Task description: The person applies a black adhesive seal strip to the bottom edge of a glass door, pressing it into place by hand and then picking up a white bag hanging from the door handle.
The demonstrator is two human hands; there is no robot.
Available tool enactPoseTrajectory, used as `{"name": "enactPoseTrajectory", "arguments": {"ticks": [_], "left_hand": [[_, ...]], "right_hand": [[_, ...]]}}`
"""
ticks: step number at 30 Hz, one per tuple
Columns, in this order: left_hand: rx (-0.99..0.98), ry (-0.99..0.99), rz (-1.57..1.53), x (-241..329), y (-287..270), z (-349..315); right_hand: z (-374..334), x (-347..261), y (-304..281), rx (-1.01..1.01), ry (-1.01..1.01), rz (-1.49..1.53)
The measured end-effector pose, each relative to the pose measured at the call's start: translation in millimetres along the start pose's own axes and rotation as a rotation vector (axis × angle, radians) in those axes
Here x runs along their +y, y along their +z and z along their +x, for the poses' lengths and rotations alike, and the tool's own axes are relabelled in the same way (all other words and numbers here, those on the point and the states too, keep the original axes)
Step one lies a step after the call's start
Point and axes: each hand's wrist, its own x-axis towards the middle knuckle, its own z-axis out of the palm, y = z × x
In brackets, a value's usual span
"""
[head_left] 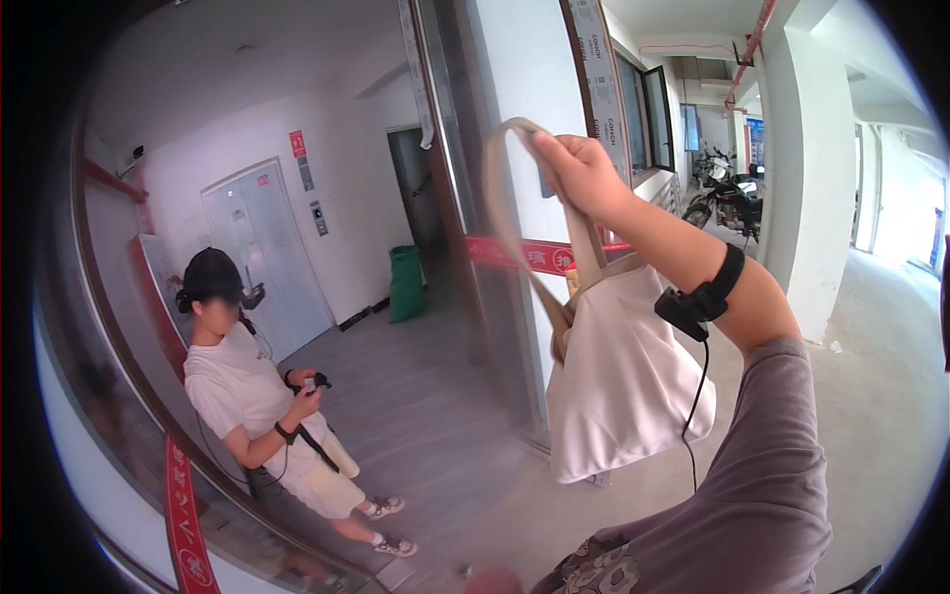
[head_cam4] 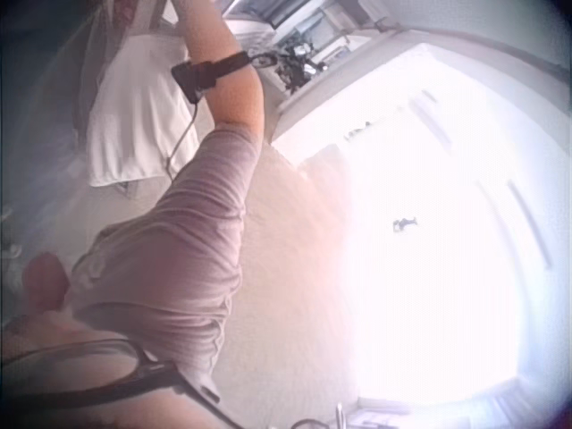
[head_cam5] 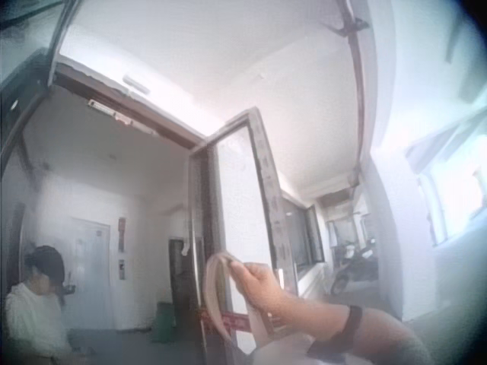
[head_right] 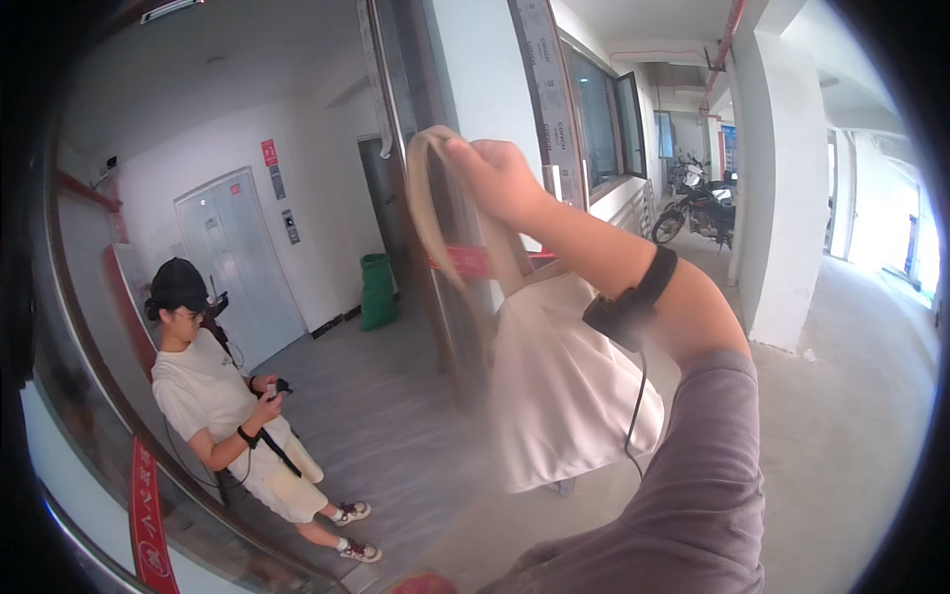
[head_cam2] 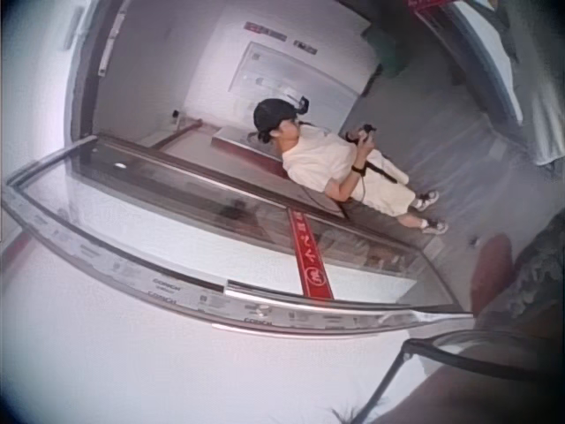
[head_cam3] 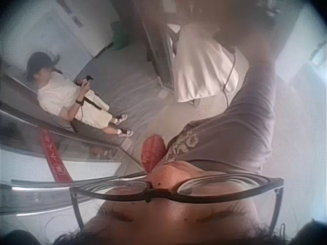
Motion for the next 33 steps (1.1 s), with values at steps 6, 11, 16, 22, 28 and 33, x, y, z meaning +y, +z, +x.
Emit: {"name": "enactPoseTrajectory", "arguments": {"ticks": [6,11,16,22,28,33], "left_hand": [[-0.046,0.017,-0.003,14.4,17.5,27.5],[-0.062,0.013,-0.014,19.2,23.4,44.5],[-0.069,-0.002,-0.015,22.5,23.5,58.1],[-0.069,-0.021,-0.021,25.6,20.4,73.8],[-0.066,-0.041,-0.017,28.3,17.1,83.8],[-0.066,-0.048,-0.011,31.7,18.3,89.7]], "right_hand": [[20.0,39.9,-44.0,0.023,0.077,-0.093],[47.0,84.2,-74.1,0.104,0.168,-0.116],[76.0,128.1,-98.1,0.245,0.224,-0.128],[107.8,172.9,-107.2,0.453,0.309,-0.225],[121.0,190.2,-112.4,0.522,0.417,-0.113],[120.4,201.0,-125.8,0.610,0.432,0.006]]}}
